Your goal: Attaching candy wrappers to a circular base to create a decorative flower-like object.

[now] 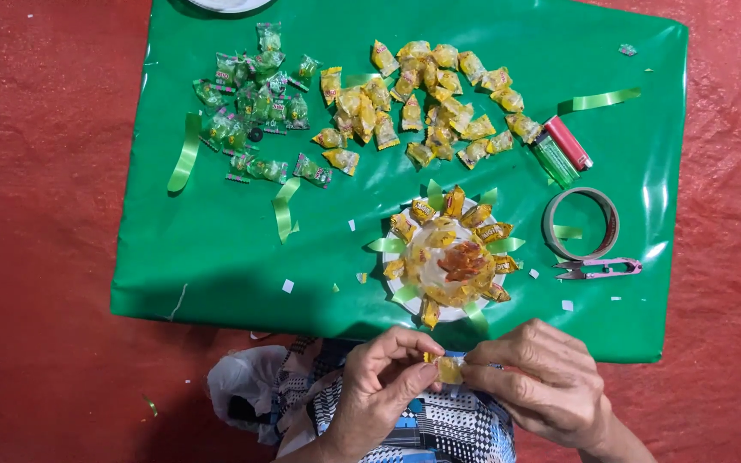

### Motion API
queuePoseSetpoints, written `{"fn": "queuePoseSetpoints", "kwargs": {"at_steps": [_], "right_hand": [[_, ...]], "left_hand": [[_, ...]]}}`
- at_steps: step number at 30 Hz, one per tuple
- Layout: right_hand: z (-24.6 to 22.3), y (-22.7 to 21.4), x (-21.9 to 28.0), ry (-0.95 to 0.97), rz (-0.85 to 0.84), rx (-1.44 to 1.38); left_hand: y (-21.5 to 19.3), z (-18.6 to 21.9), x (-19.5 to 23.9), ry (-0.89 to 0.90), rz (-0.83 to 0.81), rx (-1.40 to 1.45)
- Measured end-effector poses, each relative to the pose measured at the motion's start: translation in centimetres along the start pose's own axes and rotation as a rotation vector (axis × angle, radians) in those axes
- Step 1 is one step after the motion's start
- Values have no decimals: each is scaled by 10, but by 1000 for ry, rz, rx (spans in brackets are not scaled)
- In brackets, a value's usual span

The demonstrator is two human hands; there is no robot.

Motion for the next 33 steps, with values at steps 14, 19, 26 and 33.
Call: {"fn": "queuePoseSetpoints", "kwargs": {"at_steps": [14, 19, 26, 33], "right_hand": [[19, -12, -18, -133, -67, 231], [35, -8, -25, -175, -147, 456], [35, 8, -36, -279, -268, 526], [40, 23, -40, -374, -346, 609]], "left_hand": [[-11, 41, -20, 947, 349, -900], [-8, 50, -47, 998, 344, -1075], [-3, 47, -57, 994, 290, -1090], [-5, 44, -59, 984, 255, -1070]]}}
Point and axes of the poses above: each hand's wrist, its own x-axis away from the middle knuckle, its own y-axis out of the palm, z = x × y, the point moved 7 cm from there along -x, towards the middle knuckle, and after that the axes turned 13 degrees about z, right-handed, at the moved point
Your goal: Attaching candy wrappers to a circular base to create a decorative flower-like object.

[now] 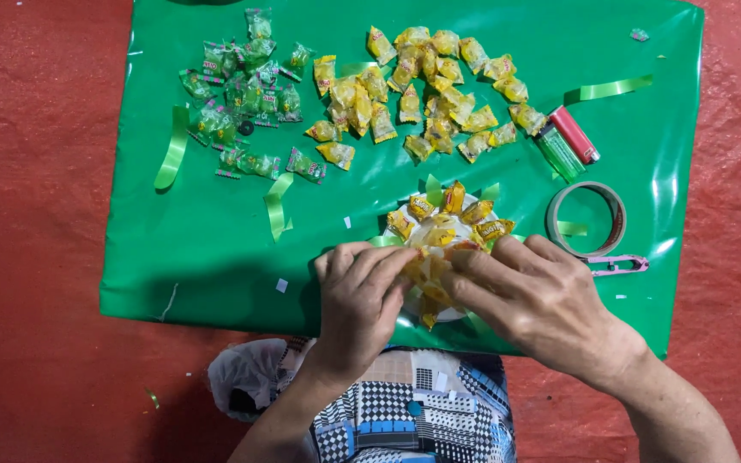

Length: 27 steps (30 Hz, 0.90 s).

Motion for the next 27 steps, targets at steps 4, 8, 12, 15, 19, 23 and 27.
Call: {"fn": "queuePoseSetpoints", "kwargs": {"at_steps": [4, 8, 12, 15, 19, 23, 27], "right_hand": [[1, 5, -3, 3, 18, -15], [2, 7, -6, 7, 17, -14], [5, 12, 0, 18, 16, -17], [5, 13, -1, 42, 23, -19], [6, 17, 1, 70, 21, -37], [1, 15, -4, 60, 16, 16], [-2, 11, -8, 80, 12, 77]], "left_hand": [[-1, 0, -1, 2, 21, 9], [0, -1, -1, 3, 24, 11], [1, -2, -1, 10, 30, -4], [1, 0, -2, 34, 28, -16], [-2, 3, -6, 56, 10, -14], [-2, 3, -5, 70, -3, -29], [-2, 5, -7, 83, -7, -53]]}}
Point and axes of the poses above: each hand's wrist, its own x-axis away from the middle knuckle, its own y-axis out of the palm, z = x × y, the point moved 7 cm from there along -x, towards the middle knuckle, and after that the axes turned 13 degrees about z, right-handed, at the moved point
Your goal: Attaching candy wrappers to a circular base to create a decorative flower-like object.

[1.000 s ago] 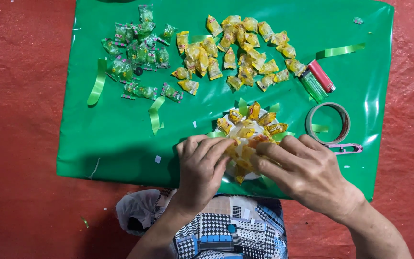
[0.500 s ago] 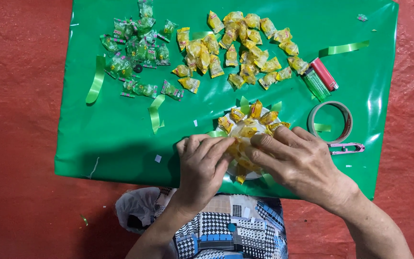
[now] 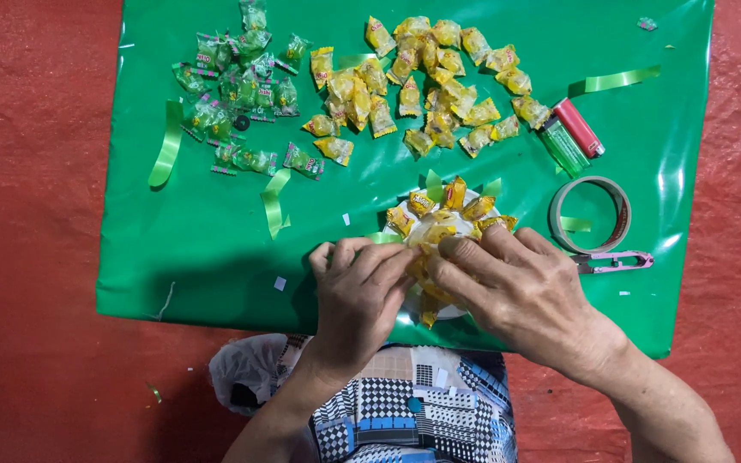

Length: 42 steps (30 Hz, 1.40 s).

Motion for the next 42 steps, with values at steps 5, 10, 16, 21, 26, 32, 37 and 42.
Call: {"fn": "queuePoseSetpoints", "kwargs": {"at_steps": [5, 10, 16, 21, 26, 32, 37, 42], "right_hand": [[0, 1, 1, 17, 30, 19], [-1, 3, 3, 21, 39, 47], [1, -1, 3, 39, 61, 57], [26, -37, 7, 272, 274, -298], [56, -39, 66, 646, 290, -376], [66, -2, 134, 914, 275, -515], [68, 9, 152, 964, 283, -540], [69, 10, 153, 976, 341, -563]], "left_hand": [[1, 0, 0, 7, -16, -18], [4, 1, -1, 7, -31, -33], [2, 3, -1, 12, -23, -55], [4, 2, -2, -5, -59, -81], [2, 3, -5, -13, -63, -43], [1, 3, -5, -7, -55, 5], [4, 1, -2, -17, -71, 8], [3, 1, -4, -16, -58, 0]]}}
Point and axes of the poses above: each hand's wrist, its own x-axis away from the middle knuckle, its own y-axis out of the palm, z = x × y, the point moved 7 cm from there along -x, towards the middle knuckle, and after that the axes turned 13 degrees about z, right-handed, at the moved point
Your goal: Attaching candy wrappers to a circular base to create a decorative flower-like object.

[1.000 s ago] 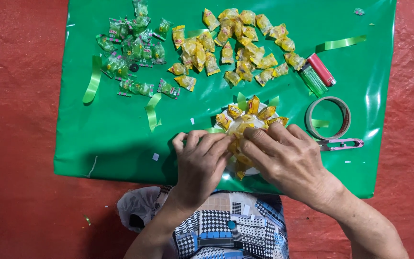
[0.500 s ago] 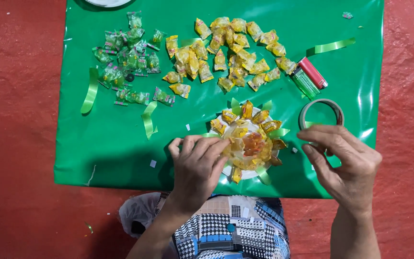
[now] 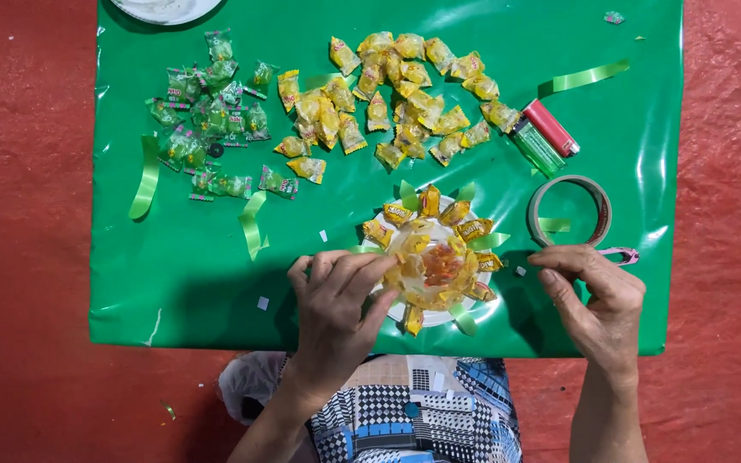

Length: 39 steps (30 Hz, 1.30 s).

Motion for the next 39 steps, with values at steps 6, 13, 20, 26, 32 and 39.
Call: {"fn": "queuePoseSetpoints", "kwargs": {"at_steps": [6, 13, 20, 26, 32, 39], "right_hand": [[-3, 4, -1, -6, -3, -7], [-12, 13, -13, -21, -28, 8], [-7, 24, -10, 38, -7, -56], [15, 24, 6, 233, 129, -202], [28, 28, 13, 339, 214, -231], [38, 25, 19, 439, 230, -227]], "left_hand": [[0, -3, 1, 2, 9, -7], [3, -1, 0, 16, 28, -9], [1, -1, -2, -2, 50, 23], [-2, 2, -3, 9, 48, 8], [-7, 0, -6, -26, 56, 40], [-33, -37, -21, -112, 126, -97]]}}
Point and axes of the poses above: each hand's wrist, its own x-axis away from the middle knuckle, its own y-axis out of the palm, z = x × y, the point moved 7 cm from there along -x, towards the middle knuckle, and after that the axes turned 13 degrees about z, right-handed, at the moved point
